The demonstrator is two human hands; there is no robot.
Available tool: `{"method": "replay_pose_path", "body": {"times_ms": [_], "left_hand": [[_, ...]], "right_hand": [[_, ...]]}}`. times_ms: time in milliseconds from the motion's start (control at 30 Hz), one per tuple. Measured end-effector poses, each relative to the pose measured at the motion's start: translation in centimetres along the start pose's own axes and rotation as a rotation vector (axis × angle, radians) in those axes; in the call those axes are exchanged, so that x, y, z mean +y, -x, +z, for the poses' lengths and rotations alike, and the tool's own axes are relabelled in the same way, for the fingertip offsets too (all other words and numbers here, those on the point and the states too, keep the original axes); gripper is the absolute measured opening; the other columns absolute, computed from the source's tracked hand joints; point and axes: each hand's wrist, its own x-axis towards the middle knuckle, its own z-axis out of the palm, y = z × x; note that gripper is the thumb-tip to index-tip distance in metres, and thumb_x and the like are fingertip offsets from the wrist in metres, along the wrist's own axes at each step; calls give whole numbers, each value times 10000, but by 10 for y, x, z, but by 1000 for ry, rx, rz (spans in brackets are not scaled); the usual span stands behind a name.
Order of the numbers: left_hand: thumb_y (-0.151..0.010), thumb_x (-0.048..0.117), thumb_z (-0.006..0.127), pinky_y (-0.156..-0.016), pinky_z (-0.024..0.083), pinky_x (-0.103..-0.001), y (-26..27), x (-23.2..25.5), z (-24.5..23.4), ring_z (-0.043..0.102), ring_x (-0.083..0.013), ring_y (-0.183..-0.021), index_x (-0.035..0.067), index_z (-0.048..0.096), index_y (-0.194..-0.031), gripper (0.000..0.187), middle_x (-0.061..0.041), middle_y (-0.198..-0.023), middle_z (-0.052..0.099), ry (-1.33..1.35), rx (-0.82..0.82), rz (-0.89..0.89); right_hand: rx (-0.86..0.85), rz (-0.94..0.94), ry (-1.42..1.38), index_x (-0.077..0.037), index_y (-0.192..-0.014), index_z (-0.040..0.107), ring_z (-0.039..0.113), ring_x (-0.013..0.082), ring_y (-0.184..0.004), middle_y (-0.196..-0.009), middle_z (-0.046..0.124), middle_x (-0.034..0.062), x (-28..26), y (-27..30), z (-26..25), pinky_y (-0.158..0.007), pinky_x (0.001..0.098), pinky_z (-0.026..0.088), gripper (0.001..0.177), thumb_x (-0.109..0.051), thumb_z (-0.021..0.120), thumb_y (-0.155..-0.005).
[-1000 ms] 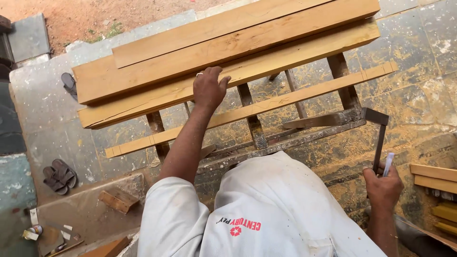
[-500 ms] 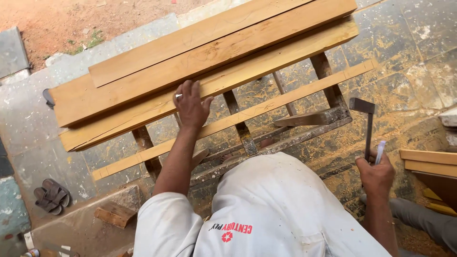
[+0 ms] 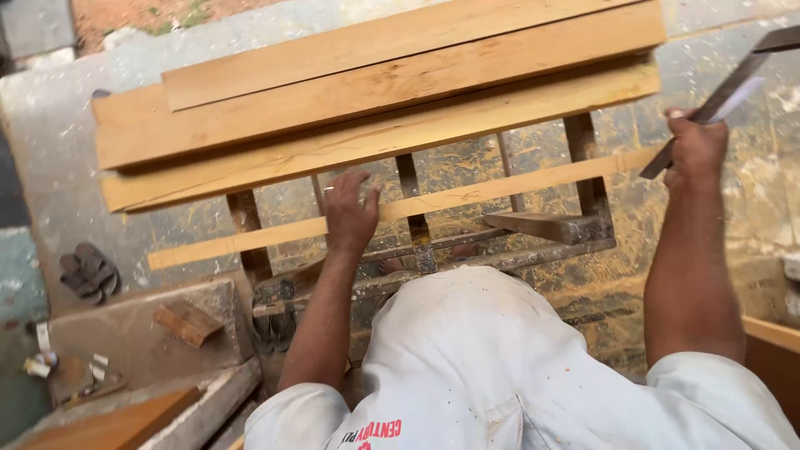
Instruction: The person marks wooden planks for cutting using a try square and a pen.
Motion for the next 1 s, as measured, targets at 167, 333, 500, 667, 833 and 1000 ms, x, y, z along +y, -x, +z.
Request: {"method": "replay_pose_path", "body": {"times_ms": [167,333,500,667,833,1000], "left_hand": [[-910,293,792,-985,466,-479,-5,16,1,629,-297,-1157,92,702,-1131,312,-110,-1172,694,-82,38,-93],[-790,289,870,-1020,466,-471,-33,4,-8,524,-318,-1243,67,600,-1277,599,-143,-1324,541,-350,-29,-110],[-773,148,826,-1027,457,-469,-59,-32,10,460,-317,-1325,90,478,-1410,728,-170,-1423,438,-671,-173,-3],[-794,157,742,-960,459,-537,-76,-62,24,490,-310,-1265,197,429,-1436,715,-137,-1383,427,-908,12,175],[-879,164,736,-897,454,-544,-77,-51,6,546,-311,-1219,142,452,-1427,618,-135,-1301,481,-802,-122,192],[-829,25,680,-947,452,-519,-74,-12,-37,612,-280,-1100,146,564,-1316,516,-108,-1210,587,-573,-442,78]], "right_hand": [[-31,33,-82,-48,-1112,637,718,181,-980,-1048,700,64,24,-115,23,-903,396,563,218,-12,765,-939],[-171,-8,110,24,-1243,655,689,206,-1036,-1141,689,98,55,-145,12,-879,390,551,254,-17,759,-1014],[-233,67,353,-107,-1244,579,624,231,-776,-935,611,57,80,-154,-8,-621,429,520,237,-247,670,-1076],[-286,157,255,-140,-1124,597,585,180,-638,-813,543,-14,160,-245,-41,-545,368,497,214,-325,680,-1055],[-335,272,20,-172,-1105,613,531,124,-665,-761,478,-54,148,-234,-62,-574,315,467,201,-289,718,-980],[-366,223,87,-163,-1117,618,547,118,-686,-818,516,-50,146,-227,-60,-591,315,483,198,-280,707,-985]]}}
